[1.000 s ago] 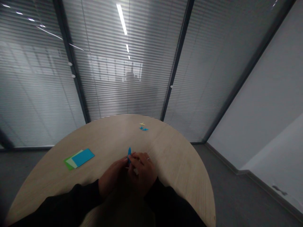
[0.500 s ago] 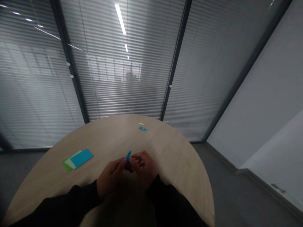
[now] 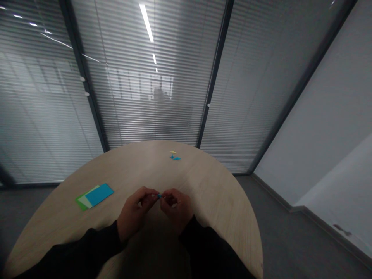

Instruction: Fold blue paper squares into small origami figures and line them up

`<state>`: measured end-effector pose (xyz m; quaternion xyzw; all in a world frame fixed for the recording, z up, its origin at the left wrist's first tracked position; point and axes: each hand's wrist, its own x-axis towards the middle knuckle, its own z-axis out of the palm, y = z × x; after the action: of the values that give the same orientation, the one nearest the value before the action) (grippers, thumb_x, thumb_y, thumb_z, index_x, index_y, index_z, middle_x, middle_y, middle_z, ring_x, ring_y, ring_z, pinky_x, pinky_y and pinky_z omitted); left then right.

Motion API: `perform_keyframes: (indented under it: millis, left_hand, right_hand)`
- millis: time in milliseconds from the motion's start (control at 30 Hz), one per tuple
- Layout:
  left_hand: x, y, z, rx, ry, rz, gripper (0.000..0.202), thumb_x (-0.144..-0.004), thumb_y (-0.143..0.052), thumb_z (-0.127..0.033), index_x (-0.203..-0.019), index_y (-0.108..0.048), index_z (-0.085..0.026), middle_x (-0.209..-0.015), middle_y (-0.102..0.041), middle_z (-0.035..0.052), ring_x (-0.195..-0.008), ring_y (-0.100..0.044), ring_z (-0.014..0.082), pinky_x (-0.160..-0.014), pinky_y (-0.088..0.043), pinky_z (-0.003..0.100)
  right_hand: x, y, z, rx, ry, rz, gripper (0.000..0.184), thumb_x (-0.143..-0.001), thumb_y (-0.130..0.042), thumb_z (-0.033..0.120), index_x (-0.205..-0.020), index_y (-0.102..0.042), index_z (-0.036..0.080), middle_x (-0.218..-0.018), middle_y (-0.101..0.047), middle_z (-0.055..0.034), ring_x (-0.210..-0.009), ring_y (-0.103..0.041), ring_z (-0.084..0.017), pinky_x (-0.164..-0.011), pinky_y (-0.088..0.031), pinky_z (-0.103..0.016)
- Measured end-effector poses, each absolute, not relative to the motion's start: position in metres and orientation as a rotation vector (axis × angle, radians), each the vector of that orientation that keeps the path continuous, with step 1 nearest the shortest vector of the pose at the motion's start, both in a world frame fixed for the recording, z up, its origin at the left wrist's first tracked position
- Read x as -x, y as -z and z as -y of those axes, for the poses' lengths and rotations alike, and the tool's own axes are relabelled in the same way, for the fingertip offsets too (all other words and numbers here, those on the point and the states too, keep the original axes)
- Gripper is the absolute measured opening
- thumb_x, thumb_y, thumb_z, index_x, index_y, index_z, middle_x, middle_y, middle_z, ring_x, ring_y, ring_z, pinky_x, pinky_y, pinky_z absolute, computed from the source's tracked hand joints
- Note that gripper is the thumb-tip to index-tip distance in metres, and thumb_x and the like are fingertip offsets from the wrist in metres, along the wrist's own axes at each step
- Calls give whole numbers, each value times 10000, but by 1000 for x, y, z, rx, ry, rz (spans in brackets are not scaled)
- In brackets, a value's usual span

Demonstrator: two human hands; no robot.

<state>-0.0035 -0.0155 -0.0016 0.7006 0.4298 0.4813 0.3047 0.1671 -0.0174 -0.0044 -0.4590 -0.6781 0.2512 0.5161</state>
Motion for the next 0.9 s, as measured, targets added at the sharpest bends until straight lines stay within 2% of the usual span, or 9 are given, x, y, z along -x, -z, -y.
perform_keyframes:
  millis: [167,333,500,633,900]
  left_hand:
    - [2,3,16,-1790,-1242,-1050,180,-884,-594,-347,-899,-673,-185,-809,-702,44,-745,-615,186,-700,-471,301]
    - [2,3,16,-1741,-1297,-1054,164,-871,-610,-313,-978,-667,-202,-874,-716,41,-792,-643,190,-746,-492,317]
    - [6,3,17,-1778,-1331,-1095,169,-829,-666,-306,-964,-707,-214,-886,-728,43,-792,-647,197,-756,-495,331]
    - [6,0,18,-1762,-1345,-1066,167,-838,-668,-337,-947,-726,-226,-922,-752,45,-818,-667,199,-773,-506,334]
    - [1,-2,23,-1721,-1334,-1139,123,-814,-665,-311,-851,-719,-208,-825,-754,38,-777,-676,206,-743,-518,336]
  right_hand:
    - [-164,12,17,1005,-848,1509,147,-810,-633,306,-897,-638,187,-690,-700,-26,-608,-670,-161,-566,-520,-257]
    - [-164,7,20,958,-857,1535,117,-817,-645,293,-874,-661,192,-787,-741,-49,-720,-724,-185,-668,-574,-281]
    - [-164,-1,25,964,-695,1592,87,-801,-635,242,-863,-675,195,-806,-739,-45,-704,-727,-183,-638,-577,-263]
    - [-163,-3,26,978,-769,1538,103,-807,-641,277,-860,-665,192,-823,-732,-50,-712,-730,-185,-632,-577,-261]
    - [-158,7,26,996,-788,1455,139,-811,-643,323,-818,-592,193,-714,-686,-22,-621,-673,-154,-554,-523,-235]
